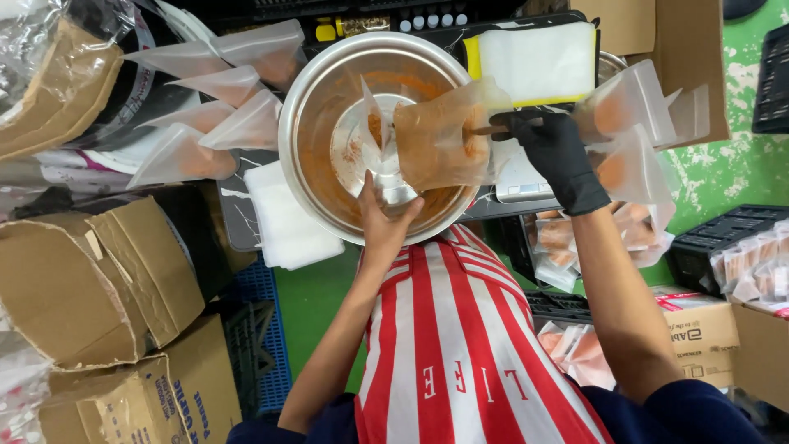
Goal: Scooping orange seasoning powder into small plastic bags and weighing them on a digital scale to ensure consistent portions.
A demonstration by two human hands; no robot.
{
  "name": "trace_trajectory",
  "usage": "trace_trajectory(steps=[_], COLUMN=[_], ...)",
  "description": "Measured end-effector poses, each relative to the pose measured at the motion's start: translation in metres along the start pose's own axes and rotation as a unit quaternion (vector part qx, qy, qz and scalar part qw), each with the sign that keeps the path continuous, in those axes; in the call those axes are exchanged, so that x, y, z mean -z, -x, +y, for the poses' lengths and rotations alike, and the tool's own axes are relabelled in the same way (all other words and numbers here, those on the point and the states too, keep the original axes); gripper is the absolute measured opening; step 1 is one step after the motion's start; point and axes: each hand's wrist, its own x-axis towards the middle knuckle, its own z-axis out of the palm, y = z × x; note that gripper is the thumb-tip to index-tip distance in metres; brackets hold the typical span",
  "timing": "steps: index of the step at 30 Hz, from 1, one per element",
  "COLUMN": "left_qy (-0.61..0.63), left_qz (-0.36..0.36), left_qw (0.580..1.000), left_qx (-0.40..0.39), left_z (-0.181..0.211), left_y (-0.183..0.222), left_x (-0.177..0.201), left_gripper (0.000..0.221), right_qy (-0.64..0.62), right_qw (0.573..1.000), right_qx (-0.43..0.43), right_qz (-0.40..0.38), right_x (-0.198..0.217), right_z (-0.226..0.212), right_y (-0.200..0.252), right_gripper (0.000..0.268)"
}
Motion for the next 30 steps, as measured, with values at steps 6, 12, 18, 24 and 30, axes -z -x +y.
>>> trace_trajectory(steps=[6,12,18,24,30], left_qy=[0.169,0.257,0.421,0.432,0.437], left_qz=[0.005,-0.015,-0.024,-0.033,-0.031], left_qw=[0.983,0.952,0.869,0.862,0.853], left_qx=[0.066,0.167,0.258,0.261,0.284], left_z=[-0.008,0.008,0.029,0.008,0.017], left_y=[-0.012,-0.024,-0.033,-0.044,-0.045], left_x=[-0.008,-0.029,-0.048,-0.054,-0.053], left_gripper=[0.088,0.075,0.086,0.079,0.077], right_qy=[0.151,0.420,0.346,0.190,0.044], right_qw=[0.979,0.862,0.895,0.930,0.947], right_qx=[0.130,0.282,0.211,0.173,0.045], right_qz=[-0.041,-0.038,-0.187,-0.262,-0.314], right_x=[0.015,0.010,-0.051,-0.034,-0.020], right_z=[-0.019,-0.020,0.048,0.018,0.028], right_y=[0.001,-0.005,-0.062,-0.054,-0.054], right_gripper=[0.013,0.023,0.027,0.018,0.015])
